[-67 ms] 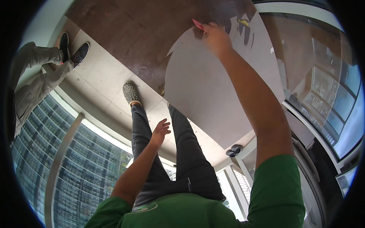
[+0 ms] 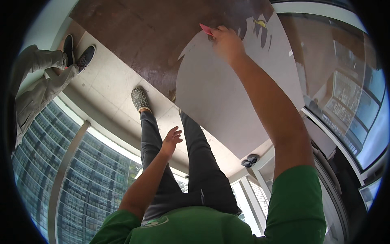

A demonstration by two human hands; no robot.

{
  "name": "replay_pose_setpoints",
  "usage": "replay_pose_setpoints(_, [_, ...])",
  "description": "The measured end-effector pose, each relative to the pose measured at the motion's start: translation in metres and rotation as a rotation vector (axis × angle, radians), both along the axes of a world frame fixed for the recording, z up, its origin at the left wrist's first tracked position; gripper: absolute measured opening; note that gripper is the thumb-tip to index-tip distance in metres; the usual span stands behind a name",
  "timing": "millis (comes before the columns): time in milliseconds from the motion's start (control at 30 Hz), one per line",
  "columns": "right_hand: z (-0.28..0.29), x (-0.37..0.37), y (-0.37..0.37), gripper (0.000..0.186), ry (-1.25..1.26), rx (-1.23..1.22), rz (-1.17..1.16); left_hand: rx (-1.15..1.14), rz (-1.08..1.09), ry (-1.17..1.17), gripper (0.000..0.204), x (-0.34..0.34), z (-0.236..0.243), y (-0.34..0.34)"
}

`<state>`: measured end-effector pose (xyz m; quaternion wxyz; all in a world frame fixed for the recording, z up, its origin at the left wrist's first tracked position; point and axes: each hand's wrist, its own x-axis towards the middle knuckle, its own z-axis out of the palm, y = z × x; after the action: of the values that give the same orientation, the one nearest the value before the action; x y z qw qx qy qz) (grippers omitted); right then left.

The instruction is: The person pours yellow liquid adhesive from a metal container onto a large tile and spreads it across the surface with a plastic scraper.

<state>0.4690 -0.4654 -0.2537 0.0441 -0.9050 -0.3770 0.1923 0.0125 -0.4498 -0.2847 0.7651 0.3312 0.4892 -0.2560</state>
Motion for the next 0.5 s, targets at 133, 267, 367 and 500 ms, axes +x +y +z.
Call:
replay_pose_setpoints(133, [0.006,-0.055,0.004,0.038,0.028,-0.078,0.253,0.003,-0.017,-0.011,0.065,-0.001,0.001,0.001])
replay_pose_setpoints(267, [0.021,-0.124,0.001,0.04,0.063,-0.068,0.402,-0.006,-0.01,-0.021,0.065,-0.005,0.0,0.0])
replay_pose_setpoints(367, [0.024,-0.169,-0.012,0.035,0.093,-0.059,0.489,-0.016,-0.02,-0.006,0.065,-0.003,0.004,0.001])
replay_pose_setpoints(500, [0.035,-0.213,-0.039,0.029,0.194,-0.093,0.571,-0.043,-0.083,0.0,0.072,-0.011,-0.001,-0.003])
